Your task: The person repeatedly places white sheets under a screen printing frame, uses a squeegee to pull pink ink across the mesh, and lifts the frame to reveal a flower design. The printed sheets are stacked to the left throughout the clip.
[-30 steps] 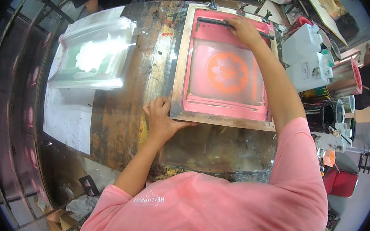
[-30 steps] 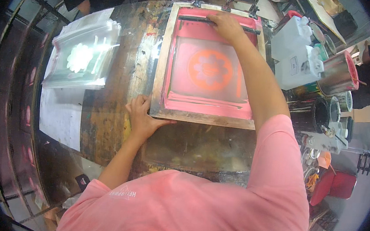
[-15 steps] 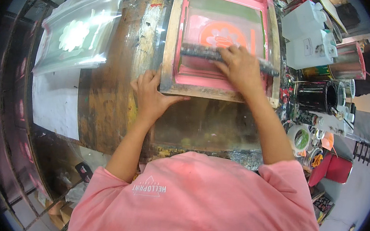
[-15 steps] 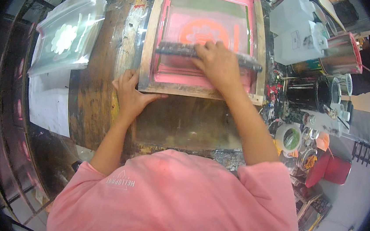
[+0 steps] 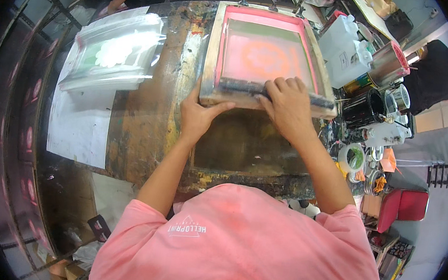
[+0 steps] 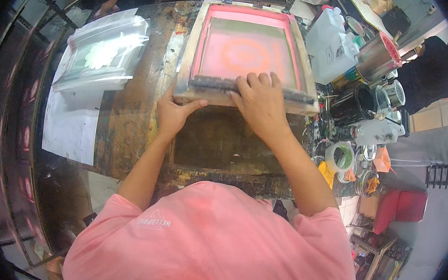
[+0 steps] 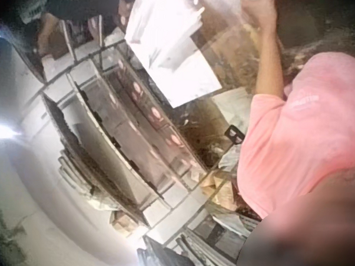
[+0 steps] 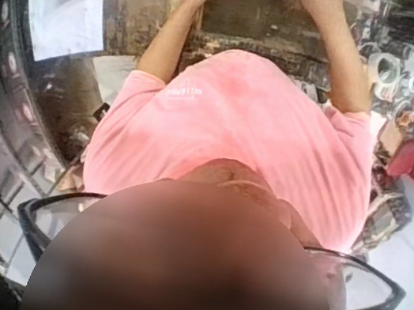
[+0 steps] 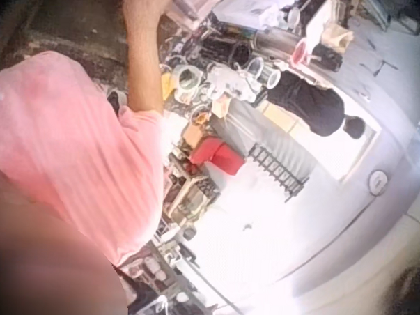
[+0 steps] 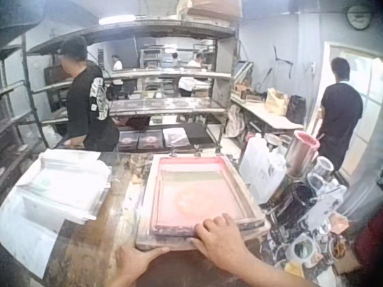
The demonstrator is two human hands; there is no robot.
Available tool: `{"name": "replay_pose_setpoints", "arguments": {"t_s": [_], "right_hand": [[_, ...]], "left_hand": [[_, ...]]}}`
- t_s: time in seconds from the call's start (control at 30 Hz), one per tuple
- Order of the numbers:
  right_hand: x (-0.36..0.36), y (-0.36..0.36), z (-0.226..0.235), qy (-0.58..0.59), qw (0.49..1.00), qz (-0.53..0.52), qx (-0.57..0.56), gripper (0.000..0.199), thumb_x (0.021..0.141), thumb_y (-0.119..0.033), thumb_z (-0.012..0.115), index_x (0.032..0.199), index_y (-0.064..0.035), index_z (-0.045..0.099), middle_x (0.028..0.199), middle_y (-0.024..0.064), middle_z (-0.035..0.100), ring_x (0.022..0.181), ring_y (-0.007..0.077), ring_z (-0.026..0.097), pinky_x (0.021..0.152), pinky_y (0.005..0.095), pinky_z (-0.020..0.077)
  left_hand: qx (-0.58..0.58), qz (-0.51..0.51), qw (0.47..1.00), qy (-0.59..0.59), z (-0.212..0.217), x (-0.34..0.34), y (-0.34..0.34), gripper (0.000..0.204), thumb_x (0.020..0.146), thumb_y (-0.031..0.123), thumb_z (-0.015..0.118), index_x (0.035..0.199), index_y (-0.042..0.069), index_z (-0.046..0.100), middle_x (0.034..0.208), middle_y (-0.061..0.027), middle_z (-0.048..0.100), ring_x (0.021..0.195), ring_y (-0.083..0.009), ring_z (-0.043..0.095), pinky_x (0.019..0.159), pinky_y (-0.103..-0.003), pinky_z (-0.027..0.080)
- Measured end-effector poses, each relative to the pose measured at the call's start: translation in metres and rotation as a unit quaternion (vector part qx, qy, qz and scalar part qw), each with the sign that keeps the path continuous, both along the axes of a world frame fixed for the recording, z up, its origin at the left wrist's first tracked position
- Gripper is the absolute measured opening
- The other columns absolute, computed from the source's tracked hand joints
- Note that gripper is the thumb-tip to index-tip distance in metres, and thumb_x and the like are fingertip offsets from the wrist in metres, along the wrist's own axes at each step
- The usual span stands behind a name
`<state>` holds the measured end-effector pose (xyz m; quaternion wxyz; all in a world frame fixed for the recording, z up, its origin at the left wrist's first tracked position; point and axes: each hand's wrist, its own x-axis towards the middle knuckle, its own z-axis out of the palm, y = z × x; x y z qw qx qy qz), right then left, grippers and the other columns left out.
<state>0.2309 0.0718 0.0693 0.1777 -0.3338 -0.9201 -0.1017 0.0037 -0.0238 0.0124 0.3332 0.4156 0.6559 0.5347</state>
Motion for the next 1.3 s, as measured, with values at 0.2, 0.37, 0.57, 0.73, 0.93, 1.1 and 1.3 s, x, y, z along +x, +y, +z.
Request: {"name": "replay_pose_setpoints", "arguments": {"t_s": [0.2, 0.37, 0.57, 0.73, 0.93, 1.1, 1.3], "right_hand": [[-0.031, 0.067, 0.097, 0.116, 0.981, -0.008, 0.156, 0.038, 0.092, -0.046, 0.069, 0.102, -0.009, 0.069, 0.094, 0.0118, 0.069, 0.095, 0.0311, 0.067, 0.088, 0.0499, 0.044], [-0.042, 0.107, 0.159, 0.174, 0.976, 0.009, 0.129, 0.046, 0.096, -0.044, 0.058, 0.074, -0.0034, 0.064, 0.069, 0.0185, 0.063, 0.068, 0.04, 0.063, 0.074, 0.0516, 0.0446], [-0.059, 0.136, 0.199, 0.185, 0.981, -0.007, 0.056, 0.051, 0.095, -0.043, 0.055, 0.074, 0.0009, 0.068, 0.072, 0.0202, 0.069, 0.068, 0.0383, 0.069, 0.071, 0.0477, 0.0539], [-0.074, 0.119, 0.202, 0.228, 0.965, -0.007, 0.133, 0.052, 0.096, -0.045, 0.057, 0.074, 0.0008, 0.069, 0.064, 0.0184, 0.065, 0.064, 0.0361, 0.066, 0.069, 0.0465, 0.0517], [-0.058, 0.123, 0.197, 0.227, 0.973, -0.045, -0.006, 0.051, 0.095, -0.044, 0.062, 0.072, 0.0009, 0.067, 0.067, 0.0205, 0.064, 0.066, 0.0377, 0.065, 0.066, 0.0481, 0.0481], [-0.046, 0.158, 0.183, 0.096, 0.983, 0.011, 0.157, 0.049, 0.098, -0.05, 0.061, 0.118, -0.0076, 0.075, 0.103, 0.0184, 0.075, 0.094, 0.0418, 0.069, 0.084, 0.0509, 0.0515], [-0.047, 0.143, 0.174, 0.148, 0.987, -0.037, 0.051, 0.055, 0.102, -0.055, 0.056, 0.114, -0.0051, 0.075, 0.101, 0.0253, 0.072, 0.094, 0.0467, 0.067, 0.083, 0.051, 0.0505]], "left_hand": [[0.238, -0.004, 0.968, 0.08, 0.027, -0.003, 0.035, 0.116, 0.09, 0.052, 0.081, 0.164, -0.011, 0.017, 0.144, -0.0284, 0.057, 0.137, -0.0332, 0.054, 0.117, -0.049, 0.038], [-0.12, -0.028, 0.804, 0.581, -0.014, 0.005, 0.013, 0.123, 0.086, 0.09, 0.049, 0.164, -0.003, 0.03, 0.169, -0.0273, 0.031, 0.16, -0.0416, 0.021, 0.12, -0.078, -0.002], [0.077, -0.017, 0.895, 0.439, -0.004, 0.005, 0.052, 0.092, 0.089, 0.064, 0.074, 0.145, -0.007, 0.058, 0.15, -0.0234, 0.06, 0.148, -0.0383, 0.048, 0.126, -0.065, 0.017], [0.134, 0.103, 0.893, 0.417, 0.057, -0.048, 0.084, 0.049, 0.09, 0.032, 0.082, 0.128, 0.001, 0.073, 0.129, -0.0189, 0.073, 0.125, -0.0336, 0.067, 0.11, -0.046, 0.047], [0.135, 0.218, 0.903, 0.345, 0.078, -0.183, 0.036, 0.044, 0.087, 0.019, 0.082, 0.128, 0.005, 0.076, 0.119, -0.0195, 0.077, 0.11, -0.0314, 0.073, 0.098, -0.041, 0.054], [-0.006, 0.282, 0.845, 0.453, 0.079, -0.324, 0.0, 0.056, 0.087, 0.037, 0.081, 0.133, 0.006, 0.074, 0.123, -0.0222, 0.076, 0.116, -0.0339, 0.073, 0.104, -0.041, 0.052], [-0.211, 0.434, 0.599, 0.639, 0.056, -0.374, 0.002, 0.071, 0.087, 0.054, 0.079, 0.139, 0.007, 0.07, 0.13, -0.022, 0.072, 0.124, -0.0357, 0.068, 0.111, -0.045, 0.047]]}}
